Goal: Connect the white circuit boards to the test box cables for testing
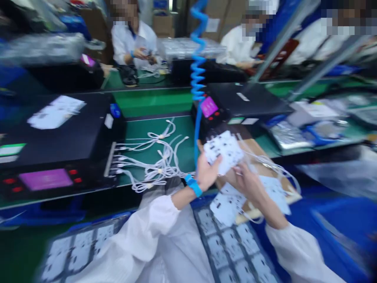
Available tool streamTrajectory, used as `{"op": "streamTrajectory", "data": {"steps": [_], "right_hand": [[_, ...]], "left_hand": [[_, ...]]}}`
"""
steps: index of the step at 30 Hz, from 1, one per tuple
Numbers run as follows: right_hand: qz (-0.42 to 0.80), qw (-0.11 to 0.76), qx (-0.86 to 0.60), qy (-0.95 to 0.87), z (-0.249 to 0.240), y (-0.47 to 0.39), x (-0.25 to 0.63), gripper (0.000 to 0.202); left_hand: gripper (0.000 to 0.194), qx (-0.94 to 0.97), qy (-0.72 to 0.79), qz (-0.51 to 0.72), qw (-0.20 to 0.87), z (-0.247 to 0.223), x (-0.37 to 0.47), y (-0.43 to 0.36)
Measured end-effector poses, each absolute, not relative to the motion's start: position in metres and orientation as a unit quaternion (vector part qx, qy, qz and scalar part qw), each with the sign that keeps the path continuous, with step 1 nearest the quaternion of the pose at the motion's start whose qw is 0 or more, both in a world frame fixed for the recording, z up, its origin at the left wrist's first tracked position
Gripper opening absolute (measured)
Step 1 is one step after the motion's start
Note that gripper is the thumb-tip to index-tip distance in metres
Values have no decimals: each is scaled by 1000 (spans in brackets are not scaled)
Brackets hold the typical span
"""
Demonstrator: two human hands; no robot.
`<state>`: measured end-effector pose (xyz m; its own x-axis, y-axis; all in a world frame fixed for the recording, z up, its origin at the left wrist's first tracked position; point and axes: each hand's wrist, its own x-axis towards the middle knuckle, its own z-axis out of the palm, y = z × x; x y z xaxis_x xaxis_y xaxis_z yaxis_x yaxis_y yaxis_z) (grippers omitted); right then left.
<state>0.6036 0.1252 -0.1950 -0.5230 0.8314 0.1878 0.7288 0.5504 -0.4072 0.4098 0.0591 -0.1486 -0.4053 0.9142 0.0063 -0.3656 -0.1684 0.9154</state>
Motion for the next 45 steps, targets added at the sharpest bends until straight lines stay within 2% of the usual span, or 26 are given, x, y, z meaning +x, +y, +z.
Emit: {"op": "streamTrajectory", "data": {"steps": [5,14,18,22,26,29,34,39,45], "right_hand": [[86,150,-450,-876,-191,125,599,43],[126,155,-456,-867,-183,118,600,45],[131,66,-388,-910,-164,107,603,39],[70,-28,-305,-949,-161,93,601,49],[92,-66,-260,-959,-163,86,600,35],[173,-37,-279,-944,-156,87,609,30],[322,97,-395,-855,-141,99,637,45],[325,217,-465,-794,-141,106,640,51],[293,235,-514,-771,-153,102,618,48]], "left_hand": [[46,315,441,707,455,-143,406,58],[48,317,442,719,433,-155,405,62],[51,328,447,714,427,-153,399,62],[44,359,480,678,425,-149,403,57],[41,387,498,650,424,-149,415,56],[40,406,491,639,430,-152,423,56],[45,428,465,613,475,-157,428,55],[51,408,432,594,543,-162,433,50],[45,363,423,576,598,-164,439,39]]}}
